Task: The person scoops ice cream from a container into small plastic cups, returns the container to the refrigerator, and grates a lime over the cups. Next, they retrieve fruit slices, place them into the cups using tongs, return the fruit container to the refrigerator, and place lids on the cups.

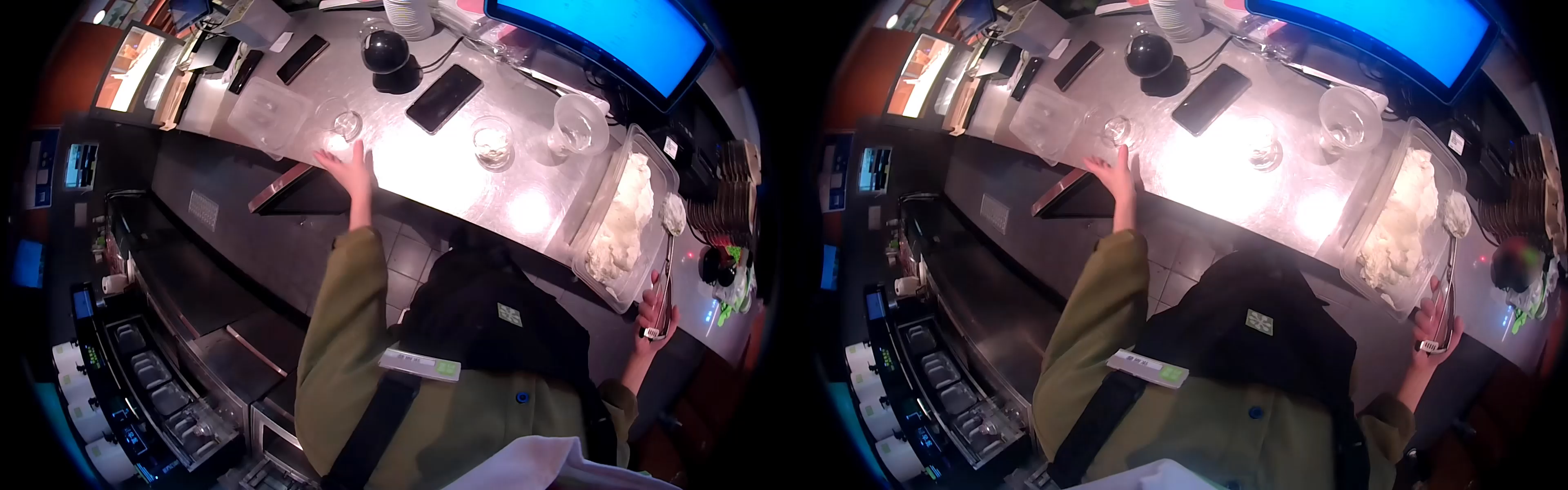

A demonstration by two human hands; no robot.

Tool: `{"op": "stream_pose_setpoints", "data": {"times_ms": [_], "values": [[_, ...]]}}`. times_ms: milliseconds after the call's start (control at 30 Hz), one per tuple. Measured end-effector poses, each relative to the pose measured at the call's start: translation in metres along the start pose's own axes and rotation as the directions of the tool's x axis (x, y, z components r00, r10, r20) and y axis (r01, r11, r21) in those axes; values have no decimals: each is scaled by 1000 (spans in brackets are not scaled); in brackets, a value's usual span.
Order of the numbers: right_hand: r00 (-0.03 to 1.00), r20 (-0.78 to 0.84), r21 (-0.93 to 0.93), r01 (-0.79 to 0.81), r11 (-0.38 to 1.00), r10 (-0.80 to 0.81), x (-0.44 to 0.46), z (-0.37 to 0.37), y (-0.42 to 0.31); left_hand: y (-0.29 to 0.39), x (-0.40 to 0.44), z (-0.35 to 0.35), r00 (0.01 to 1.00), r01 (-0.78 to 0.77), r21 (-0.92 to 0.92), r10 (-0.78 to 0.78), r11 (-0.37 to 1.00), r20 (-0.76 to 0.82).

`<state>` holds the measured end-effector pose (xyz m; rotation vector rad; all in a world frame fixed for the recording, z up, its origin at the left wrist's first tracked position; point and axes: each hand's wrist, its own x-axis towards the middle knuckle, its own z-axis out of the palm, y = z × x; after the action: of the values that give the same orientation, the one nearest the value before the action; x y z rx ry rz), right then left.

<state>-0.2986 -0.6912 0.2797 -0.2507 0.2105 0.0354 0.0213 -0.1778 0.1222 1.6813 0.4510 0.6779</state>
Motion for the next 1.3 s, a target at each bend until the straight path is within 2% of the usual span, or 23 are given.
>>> {"op": "stream_pose_setpoints", "data": {"times_ms": [67, 100, 133, 167, 200, 267, 433, 500, 533, 567, 633, 700, 733, 800, 867, 900, 933, 967, 1033, 1100, 1167, 1233, 1300], "values": [[1000, 19, -7, 17, 1000, -16, 1, 3, 0, 6, 33, 13, 998, -53, 235, 48, 971, 27], [1000, -19, -63, 8, 998, -10, 3, 5, 0, -11, 55, 20, 1000, -1, 293, 8, 956, -22], [997, -73, -124, 26, 992, -35, 1, 10, 0, 22, 46, 27, 999, 52, 182, -48, 982, -24], [993, -109, -164, 24, 986, -42, 1, 19, 4, -2, 72, 33, 994, 89, 317, -62, 944, -95], [996, -83, -151, 12, 988, -25, 1, 24, 8, 2, 73, 40, 981, 120, 58, -110, 991, -159], [998, -26, -72, -60, 996, 58, 4, 32, 13, 0, 84, 42, 974, 151, 361, -77, 920, -213], [995, -2, -66, -104, 992, 104, 4, 26, 17, 13, 78, 53, 986, 155, 529, -93, 834, -141], [987, -164, -139, -19, 990, -5, -11, 35, 20, 3, 91, 60, 978, 209, 655, -143, 726, -154], [976, -220, -175, -34, 984, -5, -9, 34, 24, 8, 94, 60, 988, 154, 700, -125, 697, -92], [985, -174, -158, -39, 987, 11, -9, 17, 18, 15, 97, 57, 994, 95, 739, -107, 667, -31], [980, -197, -202, -32, 979, -9, -10, 17, 17, -49, 131, 67, 991, -11, 744, 104, 668, -79], [951, -308, -259, -65, 964, -18, -2, 24, 19, -15, 116, 69, 994, 20, 628, 54, 778, -99], [960, -279, -258, -91, 962, 16, 7, 25, 19, 1, 108, 71, 995, 10, 559, 49, 829, -90], [972, -235, -253, -76, 964, 15, -1, 24, 19, 13, 94, 82, 990, -123, 387, 140, 914, -14], [980, -196, -238, -90, 967, 43, 0, 21, 22, -16, 113, 94, 962, -248, 362, 272, 899, -15], [982, -190, -239, -67, 969, 21, -3, 22, 21, -3, 111, 97, 992, -126, 258, 129, 958, 5], [978, -207, -233, -69, 970, 20, -3, 27, 25, 14, 101, 99, 997, 34, 385, -5, 922, -78], [973, -228, -221, -74, 973, 22, 0, 34, 27, -28, 123, 101, 994, -19, 300, 51, 954, -99], [963, -270, -206, -71, 976, 13, 1, 38, 31, -15, 112, 84, 989, -72, 258, 103, 963, -109], [993, -103, -79, -57, 995, 49, 5, 33, 31, 36, 66, 75, 963, -266, 26, 267, 964, -48], [997, -66, -45, -40, 998, 37, 7, 38, 32, 106, -10, 68, 916, -294, -348, 367, 890, 164], [998, -61, -113, -39, 993, 32, 5, 49, 33, 145, -88, 78, 732, -133, -474, 408, 871, 545], [998, -57, -258, -30, 966, 16, 6, 66, 31, 154, -153, 103, 401, -284, -375, 464, 882, 790]]}}
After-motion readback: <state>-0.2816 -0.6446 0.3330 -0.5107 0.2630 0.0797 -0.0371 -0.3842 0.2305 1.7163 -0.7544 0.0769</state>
